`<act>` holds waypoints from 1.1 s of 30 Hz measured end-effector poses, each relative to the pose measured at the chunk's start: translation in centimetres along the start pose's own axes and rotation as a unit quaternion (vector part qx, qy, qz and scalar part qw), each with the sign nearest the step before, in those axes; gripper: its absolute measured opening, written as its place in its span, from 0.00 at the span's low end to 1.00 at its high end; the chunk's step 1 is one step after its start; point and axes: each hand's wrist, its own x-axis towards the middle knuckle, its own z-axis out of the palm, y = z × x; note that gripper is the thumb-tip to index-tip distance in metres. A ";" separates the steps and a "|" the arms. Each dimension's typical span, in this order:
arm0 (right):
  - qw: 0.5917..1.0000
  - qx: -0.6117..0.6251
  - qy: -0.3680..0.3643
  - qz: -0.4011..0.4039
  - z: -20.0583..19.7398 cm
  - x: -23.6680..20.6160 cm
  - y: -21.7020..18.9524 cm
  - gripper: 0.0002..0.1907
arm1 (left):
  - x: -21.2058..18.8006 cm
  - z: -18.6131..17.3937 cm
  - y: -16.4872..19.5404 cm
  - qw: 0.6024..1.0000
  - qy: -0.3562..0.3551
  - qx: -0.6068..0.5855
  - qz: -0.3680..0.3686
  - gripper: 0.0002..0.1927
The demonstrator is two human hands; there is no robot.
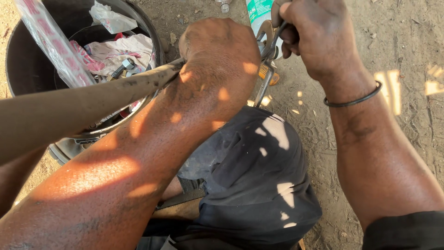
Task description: The person sits on the ground and assembles a metal pipe fitting by hand, inserting a small brass component and tightening the nut. They then use two wrenches to tighten the connection further.
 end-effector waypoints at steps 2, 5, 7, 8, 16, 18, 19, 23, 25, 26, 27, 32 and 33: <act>0.999 -0.014 -0.031 -0.016 0.2 -0.5 0.2 0.10 | 0.2 0.6 0.1 0.998 0.063 0.000 -0.025 0.28; 0.996 -0.063 -0.065 -0.011 1.2 -1.0 0.4 0.10 | 0.0 1.6 0.4 0.996 0.090 -0.018 -0.007 0.25; 0.991 -0.103 -0.071 -0.037 1.5 -1.5 0.4 0.11 | 0.0 2.3 1.3 0.994 0.103 -0.025 -0.018 0.22; 0.987 -0.122 -0.070 -0.072 1.7 -2.0 0.4 0.10 | 0.1 2.6 1.6 0.993 0.111 -0.029 -0.024 0.21; 0.995 -0.083 -0.038 0.043 0.9 -2.9 1.5 0.12 | 0.2 3.2 1.7 0.987 0.162 -0.005 0.018 0.13; 0.997 -0.049 -0.035 0.046 0.9 -3.0 1.8 0.12 | -0.5 2.9 1.5 0.980 0.194 -0.011 0.035 0.12; 0.998 -0.037 -0.042 0.030 0.9 -3.2 1.9 0.12 | -0.9 2.8 1.3 0.980 0.191 -0.015 0.048 0.12; 0.998 0.037 -0.056 -0.011 1.0 -3.6 2.9 0.11 | -0.8 3.2 0.8 0.975 0.211 -0.031 0.055 0.14; 0.993 0.114 -0.036 -0.007 1.6 -3.9 3.6 0.11 | 0.1 3.5 0.9 0.985 0.169 -0.028 0.028 0.18; 0.986 0.167 -0.019 -0.003 2.0 -4.0 4.0 0.10 | 0.5 3.6 0.9 0.987 0.159 -0.032 0.013 0.18; 0.976 0.219 -0.001 0.002 2.5 -4.0 4.4 0.10 | 0.9 3.6 0.8 0.988 0.149 -0.036 -0.002 0.18; 0.979 0.201 0.034 -0.029 4.3 -1.7 4.6 0.12 | 1.3 2.7 -1.9 0.991 0.119 -0.053 -0.042 0.11; 0.979 0.197 0.036 -0.028 4.5 -1.0 4.2 0.13 | 1.1 2.6 -2.4 0.992 0.105 -0.059 -0.041 0.11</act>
